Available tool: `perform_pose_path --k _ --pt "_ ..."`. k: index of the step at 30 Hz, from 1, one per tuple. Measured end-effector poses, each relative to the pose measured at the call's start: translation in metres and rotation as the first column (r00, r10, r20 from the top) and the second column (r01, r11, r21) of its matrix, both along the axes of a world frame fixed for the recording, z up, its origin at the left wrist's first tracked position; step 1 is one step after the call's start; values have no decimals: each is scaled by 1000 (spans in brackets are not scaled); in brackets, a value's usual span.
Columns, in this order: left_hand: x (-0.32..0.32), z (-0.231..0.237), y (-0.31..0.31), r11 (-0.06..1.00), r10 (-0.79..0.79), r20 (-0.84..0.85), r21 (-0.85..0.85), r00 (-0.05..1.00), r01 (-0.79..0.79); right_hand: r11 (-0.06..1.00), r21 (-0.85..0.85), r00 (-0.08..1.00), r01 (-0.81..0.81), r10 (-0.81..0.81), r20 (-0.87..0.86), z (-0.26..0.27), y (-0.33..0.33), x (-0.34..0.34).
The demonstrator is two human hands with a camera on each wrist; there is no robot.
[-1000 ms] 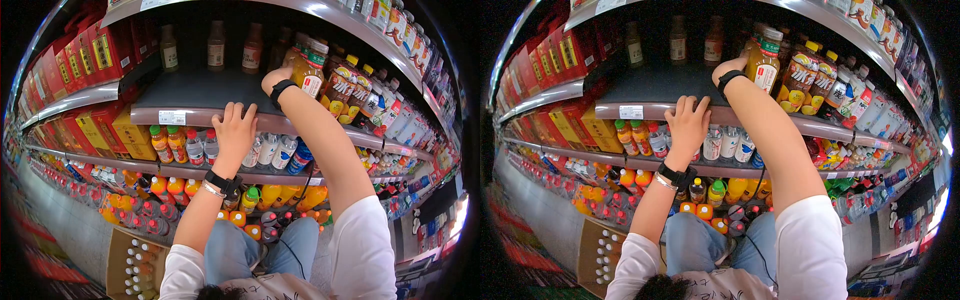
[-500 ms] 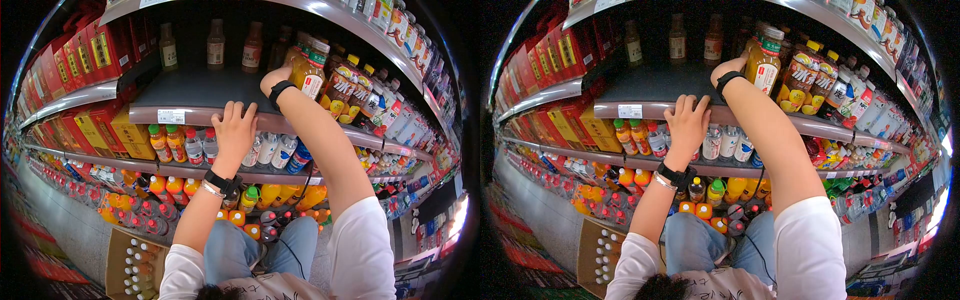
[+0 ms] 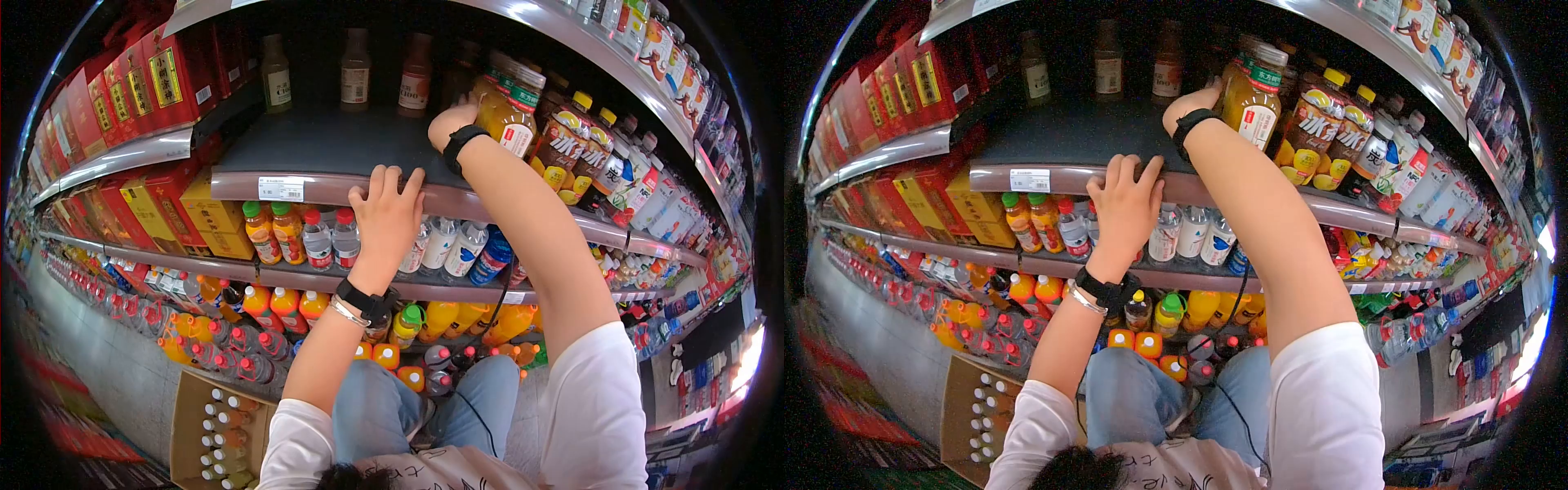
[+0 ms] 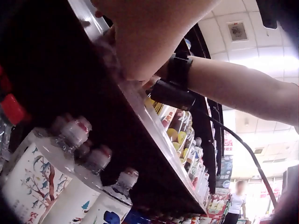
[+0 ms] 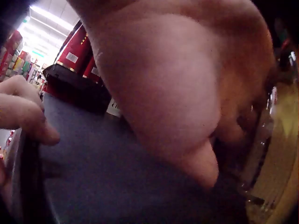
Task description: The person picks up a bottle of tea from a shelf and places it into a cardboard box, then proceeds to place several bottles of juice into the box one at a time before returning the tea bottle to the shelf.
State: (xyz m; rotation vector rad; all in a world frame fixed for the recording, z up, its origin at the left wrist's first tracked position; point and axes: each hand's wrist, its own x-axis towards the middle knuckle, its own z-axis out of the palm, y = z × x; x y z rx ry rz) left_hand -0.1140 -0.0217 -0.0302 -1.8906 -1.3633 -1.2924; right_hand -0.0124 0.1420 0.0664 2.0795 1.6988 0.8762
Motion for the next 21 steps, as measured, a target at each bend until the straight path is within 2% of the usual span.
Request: perform_pose_path --k 3,6,9,21 --pt "0 0 0 1000 -1 4 -13 1000 1 980 -176 990 -94 74 -116 7 33 16" --pt "0 2 0 999 -10 6 -35 1000 10 989 29 975 -147 149 -166 27 1 -2" --pt "-2 3 1 998 -25 7 -51 1000 26 984 -67 974 -166 153 -169 34 29 4" --pt "-7 0 10 998 -60 -4 -29 998 60 969 -180 977 -171 143 -158 38 85 20"
